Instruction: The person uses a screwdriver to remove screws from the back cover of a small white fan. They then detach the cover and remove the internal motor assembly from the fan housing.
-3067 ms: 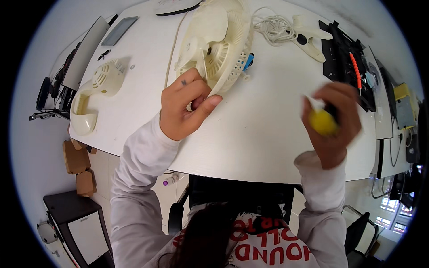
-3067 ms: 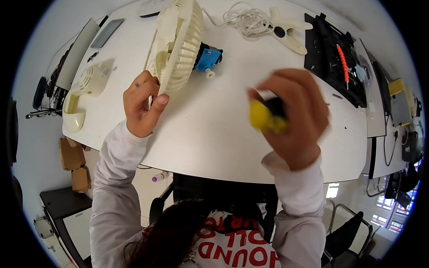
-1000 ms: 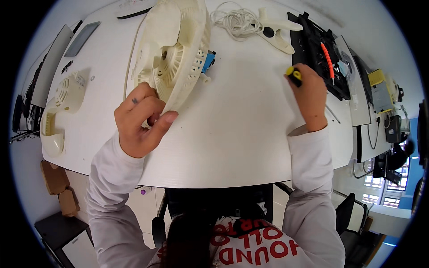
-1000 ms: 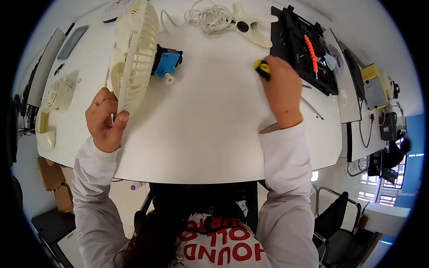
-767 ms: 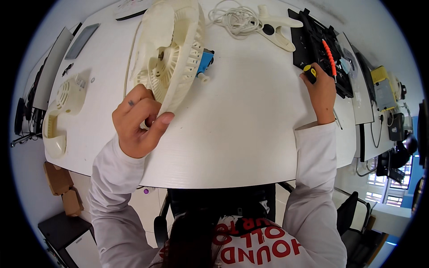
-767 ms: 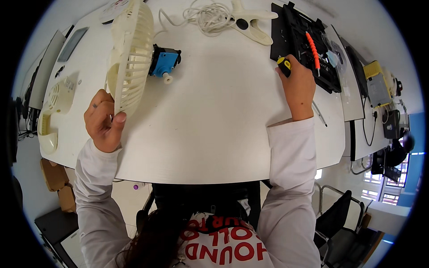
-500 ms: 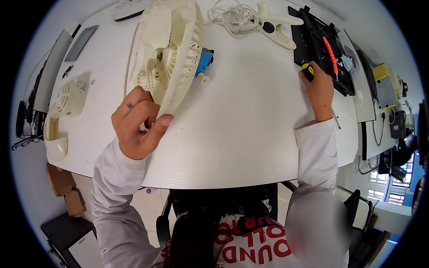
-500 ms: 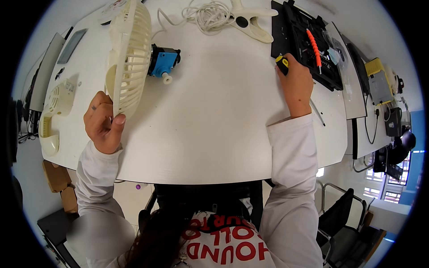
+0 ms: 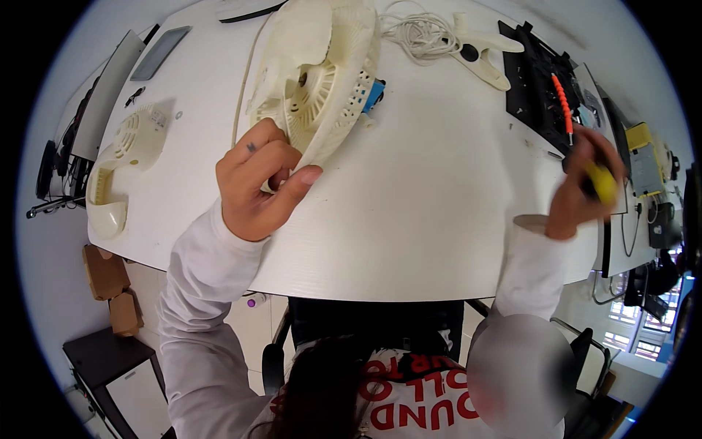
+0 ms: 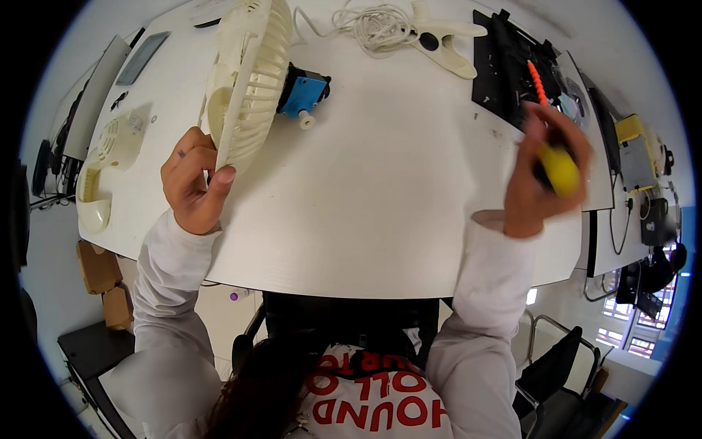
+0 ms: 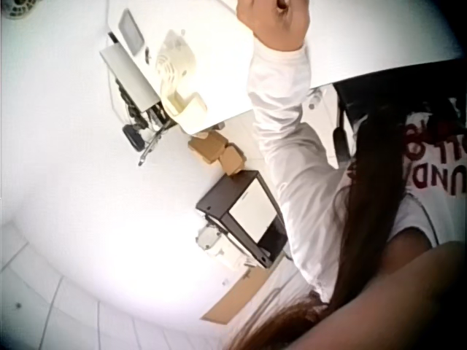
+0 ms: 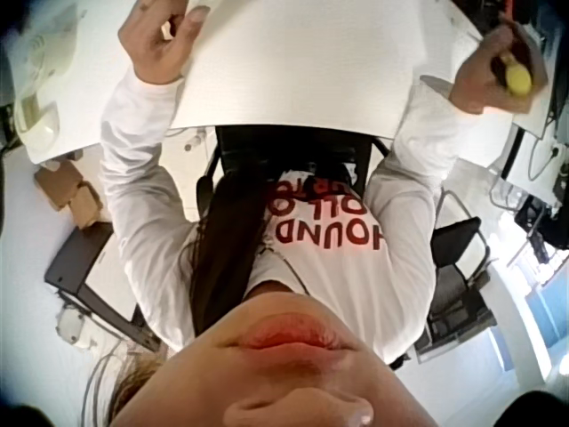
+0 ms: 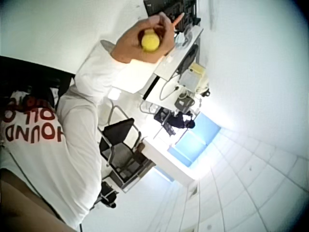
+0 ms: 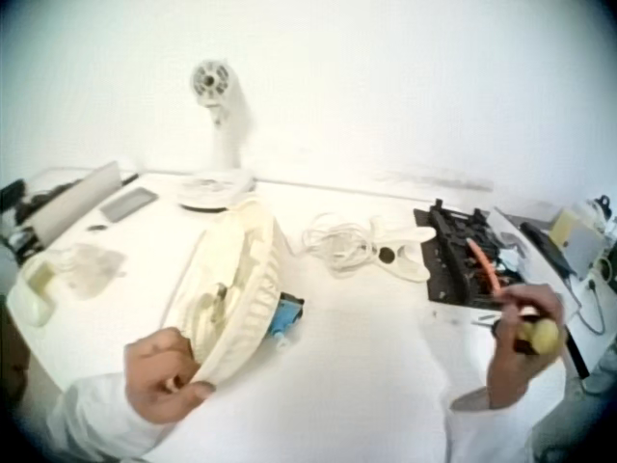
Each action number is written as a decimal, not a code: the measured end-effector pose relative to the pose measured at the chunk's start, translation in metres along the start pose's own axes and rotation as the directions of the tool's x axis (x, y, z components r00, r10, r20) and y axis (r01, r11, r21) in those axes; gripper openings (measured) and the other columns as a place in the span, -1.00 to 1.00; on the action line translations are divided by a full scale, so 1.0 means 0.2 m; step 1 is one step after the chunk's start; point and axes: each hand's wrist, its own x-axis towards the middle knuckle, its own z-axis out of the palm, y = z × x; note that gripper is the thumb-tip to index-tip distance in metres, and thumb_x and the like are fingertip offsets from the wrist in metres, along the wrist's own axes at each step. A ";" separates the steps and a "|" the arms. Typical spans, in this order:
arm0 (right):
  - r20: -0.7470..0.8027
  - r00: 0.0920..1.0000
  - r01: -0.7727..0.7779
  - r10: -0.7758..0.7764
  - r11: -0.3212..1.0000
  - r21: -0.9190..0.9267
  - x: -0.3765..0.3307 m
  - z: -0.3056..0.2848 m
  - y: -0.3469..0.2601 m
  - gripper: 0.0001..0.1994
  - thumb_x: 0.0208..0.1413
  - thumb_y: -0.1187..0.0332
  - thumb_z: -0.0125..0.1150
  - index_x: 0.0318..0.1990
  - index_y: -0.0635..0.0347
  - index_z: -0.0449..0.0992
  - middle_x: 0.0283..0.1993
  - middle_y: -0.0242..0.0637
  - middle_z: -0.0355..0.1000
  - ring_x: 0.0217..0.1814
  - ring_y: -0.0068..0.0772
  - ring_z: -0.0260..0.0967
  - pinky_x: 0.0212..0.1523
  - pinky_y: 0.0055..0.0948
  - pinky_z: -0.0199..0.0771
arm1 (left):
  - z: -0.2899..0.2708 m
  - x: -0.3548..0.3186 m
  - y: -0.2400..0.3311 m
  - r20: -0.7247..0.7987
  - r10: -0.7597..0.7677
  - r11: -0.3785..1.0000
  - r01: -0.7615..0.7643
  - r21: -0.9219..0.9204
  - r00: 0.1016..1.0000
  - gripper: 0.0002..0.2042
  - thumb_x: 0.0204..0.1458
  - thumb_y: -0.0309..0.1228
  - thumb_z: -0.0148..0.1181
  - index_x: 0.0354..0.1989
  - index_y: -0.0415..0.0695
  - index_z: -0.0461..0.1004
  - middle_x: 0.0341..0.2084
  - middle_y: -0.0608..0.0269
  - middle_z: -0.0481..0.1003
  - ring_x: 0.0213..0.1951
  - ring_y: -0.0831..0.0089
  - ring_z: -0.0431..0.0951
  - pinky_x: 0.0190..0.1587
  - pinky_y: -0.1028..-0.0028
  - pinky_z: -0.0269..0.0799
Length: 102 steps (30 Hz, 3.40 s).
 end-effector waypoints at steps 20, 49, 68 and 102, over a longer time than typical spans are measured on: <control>0.269 0.844 -0.532 0.464 0.790 0.304 -0.18 -0.01 -0.13 -0.13 -0.12 -0.45 -0.17 -0.20 0.37 0.47 -0.56 -0.36 0.31 -0.68 -0.59 0.26 -0.69 -0.68 0.17 | 0.02 -0.02 -0.02 -0.105 -0.038 0.998 0.032 -0.062 0.994 -0.76 -0.10 -0.43 0.23 -0.64 -0.25 0.31 -0.69 0.31 0.12 -0.66 0.55 0.09 -0.62 0.54 -0.04; 0.349 0.932 -0.241 0.095 0.883 0.404 -0.25 0.00 -0.15 -0.34 -0.15 -0.24 0.19 -0.29 0.33 0.48 -0.52 -0.25 0.37 -0.54 -0.48 0.31 -0.52 -0.60 0.26 | 0.01 -0.01 -0.02 -0.078 -0.037 0.999 0.035 -0.030 0.996 -0.75 -0.10 -0.40 0.24 -0.64 -0.26 0.32 -0.69 0.30 0.13 -0.65 0.54 0.13 -0.62 0.56 0.01; 0.378 0.882 0.078 -0.280 0.880 0.468 -0.26 -0.01 -0.22 -0.52 -0.25 0.02 0.39 -0.27 0.11 0.38 -0.45 -0.30 0.29 -0.52 -0.40 0.25 -0.57 -0.49 0.26 | 0.00 -0.02 -0.01 -0.007 -0.024 0.999 0.024 -0.023 1.000 -0.71 -0.05 -0.35 0.21 -0.66 -0.25 0.31 -0.68 0.31 0.11 -0.70 0.54 0.12 -0.65 0.55 -0.01; 0.729 0.647 -0.200 -0.221 0.874 0.443 -0.23 -0.05 -0.23 -0.54 -0.33 0.46 0.40 -0.15 -0.14 0.50 -0.62 -0.43 0.22 -0.69 -0.54 0.22 -0.70 -0.65 0.14 | -0.01 -0.01 -0.02 -0.012 -0.042 0.999 0.042 0.028 0.999 -0.69 -0.04 -0.31 0.21 -0.63 -0.26 0.31 -0.67 0.29 0.13 -0.66 0.52 0.16 -0.62 0.55 0.01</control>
